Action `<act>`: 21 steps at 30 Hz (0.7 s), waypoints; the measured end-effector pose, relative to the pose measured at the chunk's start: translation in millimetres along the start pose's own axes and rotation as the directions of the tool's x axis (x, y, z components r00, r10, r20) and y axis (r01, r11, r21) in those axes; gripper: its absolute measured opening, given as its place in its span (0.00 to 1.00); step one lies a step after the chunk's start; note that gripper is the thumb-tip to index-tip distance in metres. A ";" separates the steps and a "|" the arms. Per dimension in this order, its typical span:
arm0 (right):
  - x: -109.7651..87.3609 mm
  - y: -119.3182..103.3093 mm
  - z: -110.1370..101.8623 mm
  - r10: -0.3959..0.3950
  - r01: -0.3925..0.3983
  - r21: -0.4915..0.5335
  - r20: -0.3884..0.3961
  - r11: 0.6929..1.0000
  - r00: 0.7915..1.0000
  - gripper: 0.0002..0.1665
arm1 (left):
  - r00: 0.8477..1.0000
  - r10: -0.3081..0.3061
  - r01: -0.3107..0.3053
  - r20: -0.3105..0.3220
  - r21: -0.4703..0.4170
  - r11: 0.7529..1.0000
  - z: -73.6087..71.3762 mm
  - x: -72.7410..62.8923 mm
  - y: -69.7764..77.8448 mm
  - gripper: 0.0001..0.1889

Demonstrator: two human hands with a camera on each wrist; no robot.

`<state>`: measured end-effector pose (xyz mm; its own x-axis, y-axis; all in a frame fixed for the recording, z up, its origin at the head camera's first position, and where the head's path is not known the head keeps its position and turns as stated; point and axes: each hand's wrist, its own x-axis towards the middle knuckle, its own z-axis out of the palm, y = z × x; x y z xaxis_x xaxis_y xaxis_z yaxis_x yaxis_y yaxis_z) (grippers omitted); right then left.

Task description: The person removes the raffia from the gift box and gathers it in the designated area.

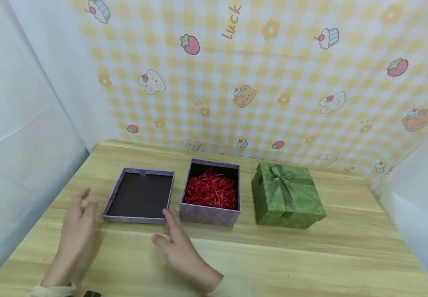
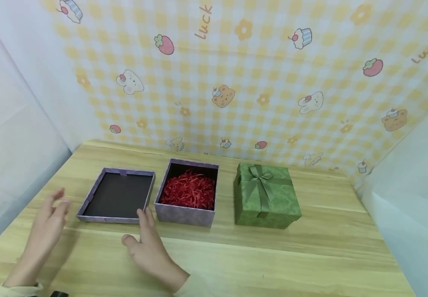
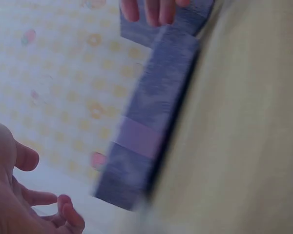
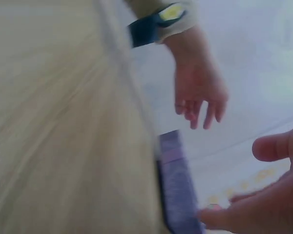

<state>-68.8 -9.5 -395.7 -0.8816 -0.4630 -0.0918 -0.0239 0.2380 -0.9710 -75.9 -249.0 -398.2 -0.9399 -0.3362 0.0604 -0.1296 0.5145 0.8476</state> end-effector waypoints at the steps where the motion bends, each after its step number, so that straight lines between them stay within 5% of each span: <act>1: -6.9 -4.4 -7.4 -0.016 0.015 0.024 0.047 1.000 0.999 0.34 | 0.999 0.043 -0.042 -0.033 0.023 0.999 -3.9 -2.0 6.6 0.27; 4: -27.9 -17.8 -32.0 -0.094 0.087 0.039 0.236 0.995 0.967 0.25 | 0.975 0.178 -0.167 -0.135 0.085 0.982 -10.4 -6.7 28.0 0.22; 7: -44.3 -28.5 -55.9 -0.173 0.190 -0.003 0.402 0.982 0.899 0.21 | 0.951 0.278 -0.268 -0.137 0.087 0.959 -9.1 -8.8 48.0 0.19; 9: -49.5 -34.1 -71.6 -0.204 0.237 -0.027 0.424 0.971 0.883 0.21 | 0.940 0.321 -0.314 -0.114 0.074 0.946 -3.6 -7.7 59.7 0.18; 14: -48.4 -37.1 -116.0 -0.270 0.293 -0.042 0.282 0.955 0.921 0.20 | 0.933 0.356 -0.357 0.057 0.002 0.934 17.6 -6.5 89.1 0.18; 21: -46.4 -29.8 -165.2 -0.271 0.269 -0.102 -0.007 0.958 0.963 0.15 | 0.883 0.395 -0.385 0.251 -0.090 0.918 48.8 -6.2 122.1 0.22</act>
<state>-105.1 146.0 -326.0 -0.8457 -0.5037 0.1764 -0.3080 0.1905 -0.9321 -101.3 -145.7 -320.8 -0.9610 0.1048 0.2560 0.2717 0.5310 0.8026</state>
